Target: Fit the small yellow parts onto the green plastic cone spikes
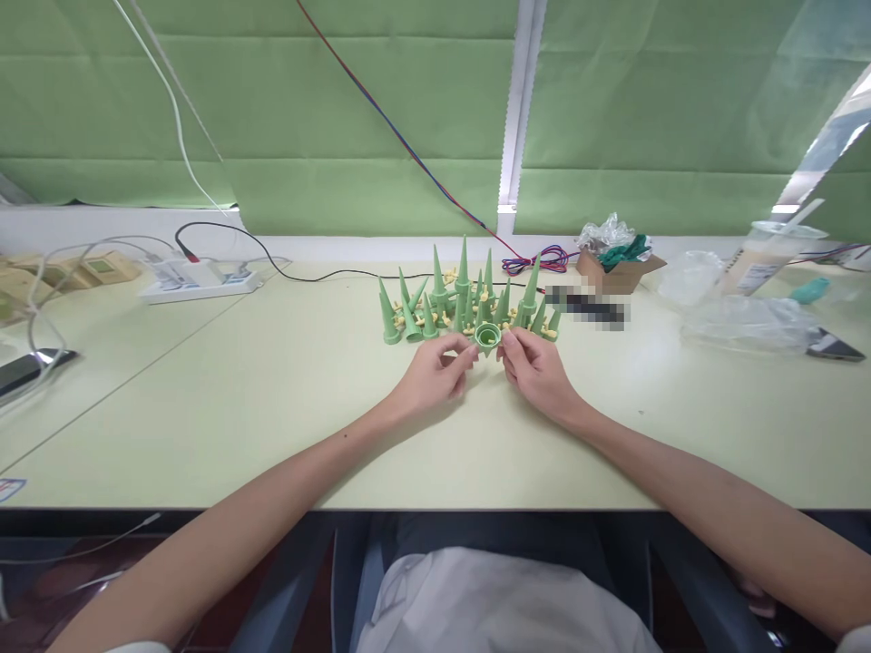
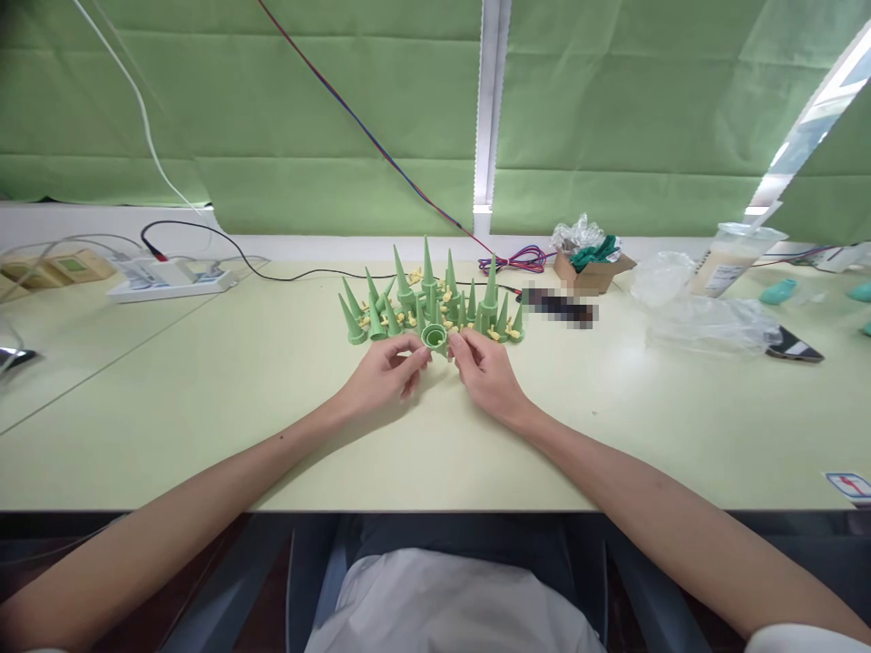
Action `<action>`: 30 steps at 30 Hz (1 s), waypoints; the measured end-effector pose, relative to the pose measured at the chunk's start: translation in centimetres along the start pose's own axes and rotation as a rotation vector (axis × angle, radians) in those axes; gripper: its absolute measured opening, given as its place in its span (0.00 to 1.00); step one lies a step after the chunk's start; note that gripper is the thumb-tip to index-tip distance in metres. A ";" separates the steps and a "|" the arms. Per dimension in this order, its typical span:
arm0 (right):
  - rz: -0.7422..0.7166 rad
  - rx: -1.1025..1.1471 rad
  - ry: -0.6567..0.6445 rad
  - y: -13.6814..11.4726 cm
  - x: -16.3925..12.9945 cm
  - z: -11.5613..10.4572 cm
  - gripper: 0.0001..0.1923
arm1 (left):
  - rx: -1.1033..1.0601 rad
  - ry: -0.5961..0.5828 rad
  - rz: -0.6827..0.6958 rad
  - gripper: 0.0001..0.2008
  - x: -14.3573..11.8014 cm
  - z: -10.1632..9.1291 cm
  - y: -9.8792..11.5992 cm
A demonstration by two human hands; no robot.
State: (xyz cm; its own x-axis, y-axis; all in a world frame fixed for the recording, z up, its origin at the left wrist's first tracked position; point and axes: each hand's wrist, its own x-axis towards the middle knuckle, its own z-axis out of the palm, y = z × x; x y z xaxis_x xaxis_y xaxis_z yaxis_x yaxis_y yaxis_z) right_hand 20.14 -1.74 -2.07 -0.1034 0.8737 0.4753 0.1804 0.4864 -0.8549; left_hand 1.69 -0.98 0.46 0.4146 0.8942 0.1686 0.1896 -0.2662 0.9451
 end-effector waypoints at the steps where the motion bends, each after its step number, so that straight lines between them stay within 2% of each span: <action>1: -0.011 -0.014 0.000 0.0 0.0 -0.1 0.21 | -0.058 -0.046 -0.054 0.19 0.1 -0.1 -0.1; 4: -0.037 -0.079 -0.036 -0.2 -0.1 -0.2 0.20 | -0.264 -0.165 -0.209 0.22 0.4 -0.2 -0.4; 7: -0.052 -0.113 -0.098 -0.4 -0.2 -0.3 0.20 | -0.417 -0.238 -0.295 0.20 0.5 -0.3 -0.4; 11: -0.068 -0.107 -0.154 -0.6 -0.2 -0.3 0.20 | -0.534 -0.287 -0.308 0.18 0.5 -0.5 -0.4; 16: -0.079 -0.069 -0.186 -0.3 -0.3 -0.3 0.20 | -0.559 -0.317 -0.287 0.18 0.4 -0.8 -0.3; 20: -0.056 -0.041 -0.196 -0.1 -0.3 -0.1 0.21 | -0.497 -0.300 -0.234 0.18 0.2 -0.9 -0.3; 27: 0.027 -0.059 -0.218 -0.1 -0.4 0.0 0.24 | -0.062 -0.192 -0.003 0.16 -0.3 -0.9 0.2; 30: 0.049 -0.075 -0.211 0.1 -0.3 0.0 0.25 | 0.041 -0.130 0.079 0.15 -0.4 -0.5 0.3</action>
State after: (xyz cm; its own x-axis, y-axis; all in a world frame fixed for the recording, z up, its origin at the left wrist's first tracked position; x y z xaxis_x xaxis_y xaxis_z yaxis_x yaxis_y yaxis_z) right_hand 20.19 -1.95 -2.25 -0.2930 0.8805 0.3727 0.2619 0.4488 -0.8544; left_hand 1.10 -1.24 0.79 0.5410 0.8165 0.2016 0.1872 -0.3506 0.9176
